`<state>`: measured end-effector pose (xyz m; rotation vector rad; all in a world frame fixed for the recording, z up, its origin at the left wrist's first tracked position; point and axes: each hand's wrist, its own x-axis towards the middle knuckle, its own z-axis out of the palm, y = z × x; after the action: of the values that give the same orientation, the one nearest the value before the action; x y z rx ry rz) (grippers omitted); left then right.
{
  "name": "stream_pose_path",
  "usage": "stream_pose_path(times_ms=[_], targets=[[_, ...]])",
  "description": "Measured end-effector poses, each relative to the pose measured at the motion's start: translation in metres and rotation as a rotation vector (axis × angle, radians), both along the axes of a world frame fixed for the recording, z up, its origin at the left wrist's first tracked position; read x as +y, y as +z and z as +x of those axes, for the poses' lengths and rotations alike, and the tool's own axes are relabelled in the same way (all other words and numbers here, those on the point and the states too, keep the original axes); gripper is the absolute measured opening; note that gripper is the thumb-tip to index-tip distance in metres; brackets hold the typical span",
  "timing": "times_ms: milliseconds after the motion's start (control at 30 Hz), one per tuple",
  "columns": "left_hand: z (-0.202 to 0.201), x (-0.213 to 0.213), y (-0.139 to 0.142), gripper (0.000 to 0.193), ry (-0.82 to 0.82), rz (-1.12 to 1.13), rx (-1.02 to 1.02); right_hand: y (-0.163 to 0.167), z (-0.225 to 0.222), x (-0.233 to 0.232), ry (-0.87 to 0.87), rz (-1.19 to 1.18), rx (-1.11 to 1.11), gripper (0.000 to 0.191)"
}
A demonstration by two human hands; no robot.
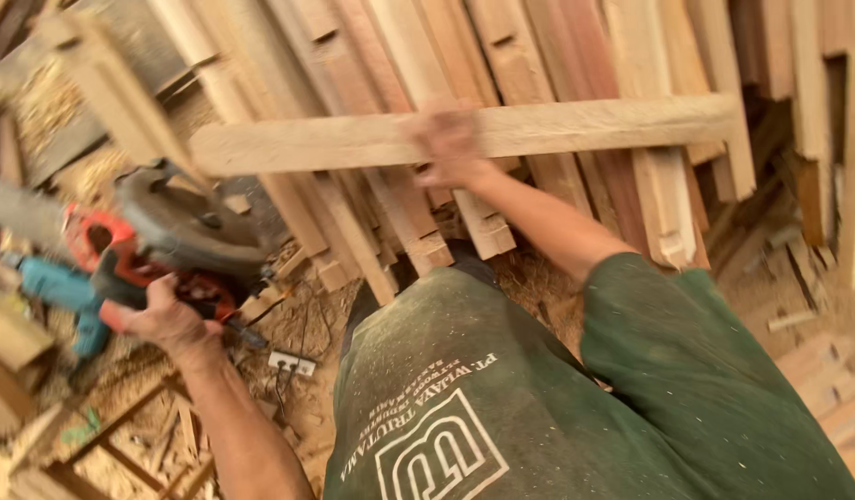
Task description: The person uses a circular saw to cut multiple wooden planks in a workshop. They pick up each plank, position it, make a cut, and then place the cut piece aside. The process is repeated for several planks.
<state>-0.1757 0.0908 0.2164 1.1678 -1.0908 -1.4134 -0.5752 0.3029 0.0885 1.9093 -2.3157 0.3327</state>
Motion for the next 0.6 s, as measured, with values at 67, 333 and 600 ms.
stream_pose_path(times_ms=[67, 333, 600], targets=[[0.01, 0.009, 0.008, 0.045, 0.006, -0.057, -0.077, 0.007, -0.01, 0.004, -0.019, 0.242, 0.144, 0.101], [0.054, 0.034, 0.037, 0.045, -0.02, -0.066, -0.009, 0.108, -0.045, -0.059, -0.336, 0.818, -0.821, 0.102], [0.1, 0.055, 0.047, 0.047, 0.111, 0.013, 0.075, 0.18, -0.15, -0.062, -0.369, 0.639, -0.859, 0.076]])
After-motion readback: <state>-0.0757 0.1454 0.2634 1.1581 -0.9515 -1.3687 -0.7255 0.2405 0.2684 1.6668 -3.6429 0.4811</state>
